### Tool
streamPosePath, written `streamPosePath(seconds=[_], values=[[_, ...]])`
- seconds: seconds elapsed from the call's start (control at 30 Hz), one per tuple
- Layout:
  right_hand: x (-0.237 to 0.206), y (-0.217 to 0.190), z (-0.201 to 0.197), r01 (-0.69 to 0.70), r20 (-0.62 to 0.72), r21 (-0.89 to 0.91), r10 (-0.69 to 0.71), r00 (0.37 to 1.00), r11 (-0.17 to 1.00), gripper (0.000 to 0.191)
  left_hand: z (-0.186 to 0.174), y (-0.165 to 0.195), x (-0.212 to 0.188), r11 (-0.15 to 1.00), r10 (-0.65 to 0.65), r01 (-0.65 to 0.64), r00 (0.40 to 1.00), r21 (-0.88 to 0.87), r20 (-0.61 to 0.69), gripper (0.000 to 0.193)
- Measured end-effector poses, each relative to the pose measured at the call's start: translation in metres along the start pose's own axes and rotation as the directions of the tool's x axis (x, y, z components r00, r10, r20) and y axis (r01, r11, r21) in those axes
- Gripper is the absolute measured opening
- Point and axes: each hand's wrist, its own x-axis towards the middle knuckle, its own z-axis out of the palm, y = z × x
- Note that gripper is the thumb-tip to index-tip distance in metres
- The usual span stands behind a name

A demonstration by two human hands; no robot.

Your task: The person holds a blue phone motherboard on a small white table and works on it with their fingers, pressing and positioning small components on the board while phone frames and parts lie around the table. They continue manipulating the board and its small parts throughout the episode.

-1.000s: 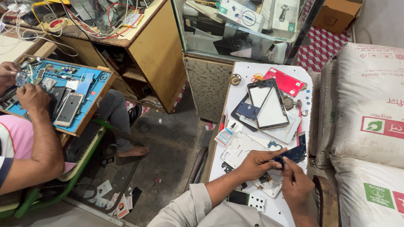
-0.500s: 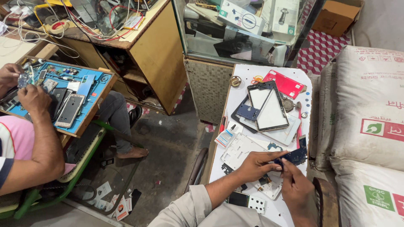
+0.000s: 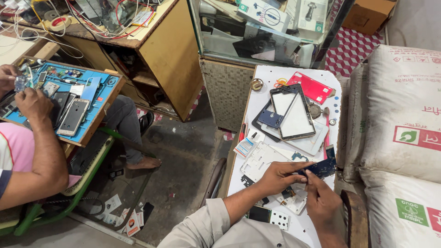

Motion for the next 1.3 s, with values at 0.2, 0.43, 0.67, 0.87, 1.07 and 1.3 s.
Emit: streamPosePath(seconds=[0.2,0.43,0.67,0.87,1.07,1.3], values=[[-0.0001,0.0006,-0.0002,-0.017,0.018,-0.011,0.017,1.0,1.0,0.031,0.0,0.0016,-0.0012,0.995,-0.099,0.099,0.995,0.018,0.002,0.051],[0.0001,-0.0011,0.001,0.035,0.002,-0.002,-0.035,0.999,0.999,0.034,-0.0013,0.0003,-0.0003,0.999,0.035,-0.035,0.999,0.015,-0.007,0.048],[0.0009,-0.0037,0.0029,-0.013,-0.07,-0.021,0.012,0.997,1.0,0.032,-0.0013,-0.0048,-0.0012,0.999,-0.047,0.047,0.999,0.009,-0.003,0.049],[0.0018,-0.0059,0.0017,-0.017,-0.062,-0.005,0.017,0.998,1.0,0.03,-0.0019,-0.0047,-0.001,0.999,-0.018,0.018,1.0,0.045,-0.004,0.051],[0.0016,-0.0073,0.0014,-0.011,0.023,-0.049,0.012,1.0,0.999,0.029,-0.003,-0.0012,-0.0015,0.999,-0.041,0.041,0.999,0.013,-0.006,0.05],[0.0016,-0.0026,0.0029,-0.025,-0.006,0.009,0.025,1.0,1.0,0.029,-0.0041,-0.0008,-0.0016,0.997,-0.048,0.048,0.999,0.053,-0.004,0.051]])
